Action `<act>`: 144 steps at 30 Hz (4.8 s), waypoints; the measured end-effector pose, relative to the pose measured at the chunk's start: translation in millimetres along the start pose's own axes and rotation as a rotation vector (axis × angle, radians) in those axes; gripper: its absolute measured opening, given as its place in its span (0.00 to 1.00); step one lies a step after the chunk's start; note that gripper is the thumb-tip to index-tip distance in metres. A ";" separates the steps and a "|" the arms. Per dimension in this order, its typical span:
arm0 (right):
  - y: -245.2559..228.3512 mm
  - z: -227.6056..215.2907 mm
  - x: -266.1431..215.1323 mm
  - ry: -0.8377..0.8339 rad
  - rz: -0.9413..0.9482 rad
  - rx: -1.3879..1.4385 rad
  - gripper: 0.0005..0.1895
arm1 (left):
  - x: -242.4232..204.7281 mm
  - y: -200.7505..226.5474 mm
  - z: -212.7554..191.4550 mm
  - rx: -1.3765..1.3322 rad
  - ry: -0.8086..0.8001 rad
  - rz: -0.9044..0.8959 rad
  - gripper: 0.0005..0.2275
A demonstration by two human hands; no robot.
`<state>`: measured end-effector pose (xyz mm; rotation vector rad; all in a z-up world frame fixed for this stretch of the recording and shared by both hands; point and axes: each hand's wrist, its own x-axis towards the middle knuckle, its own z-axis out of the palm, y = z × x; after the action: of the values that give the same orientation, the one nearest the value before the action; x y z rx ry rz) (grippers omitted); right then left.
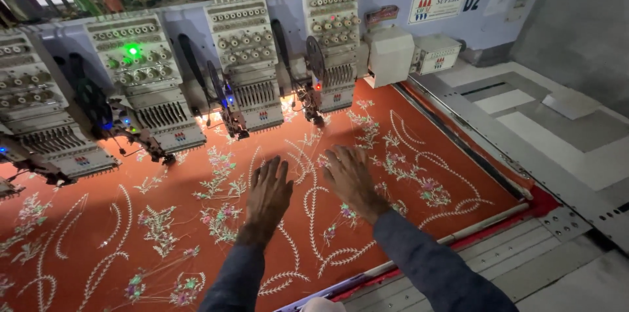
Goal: The person operates a multi-head embroidery machine, manually threading needles and adjusting the thread path on a red fabric with floral patterns. The person uses their hands to guide the thread through the machine's tensioners and needle area while the machine is running.
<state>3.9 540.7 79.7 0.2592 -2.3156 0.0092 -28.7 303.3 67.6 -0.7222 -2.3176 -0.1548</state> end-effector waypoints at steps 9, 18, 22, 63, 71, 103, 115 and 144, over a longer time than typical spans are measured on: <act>-8.2 -6.9 5.0 -0.014 0.030 -0.006 0.20 | 5.7 -1.1 -40.2 0.009 -0.228 -0.056 0.20; -18.3 -16.6 8.8 0.042 0.062 -0.039 0.21 | 30.8 -18.8 -29.3 0.087 -0.039 0.204 0.22; -11.6 -24.4 14.4 0.006 0.089 -0.026 0.22 | 34.4 9.6 7.1 0.002 -0.001 0.157 0.24; 39.0 -35.6 -32.6 -0.007 0.128 -0.114 0.23 | 49.2 85.0 9.6 -0.081 0.069 0.189 0.22; 40.0 -53.7 -33.0 0.005 0.091 -0.115 0.24 | 44.9 98.4 22.5 -0.116 0.085 0.154 0.23; 0.6 -95.4 26.0 0.035 0.116 -0.137 0.23 | 97.2 69.3 -68.5 0.050 0.075 0.436 0.21; -2.8 -103.8 32.4 -0.091 0.126 -0.133 0.24 | 96.6 76.3 -47.8 -0.004 0.099 0.418 0.20; 26.1 -31.8 68.3 -0.089 0.047 -0.313 0.20 | 157.5 48.1 52.2 -0.132 0.403 0.495 0.15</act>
<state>-23.8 556.5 152.8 0.0471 -2.3690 -0.3443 -128.6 431.0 127.1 -1.1877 -1.7060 -0.2065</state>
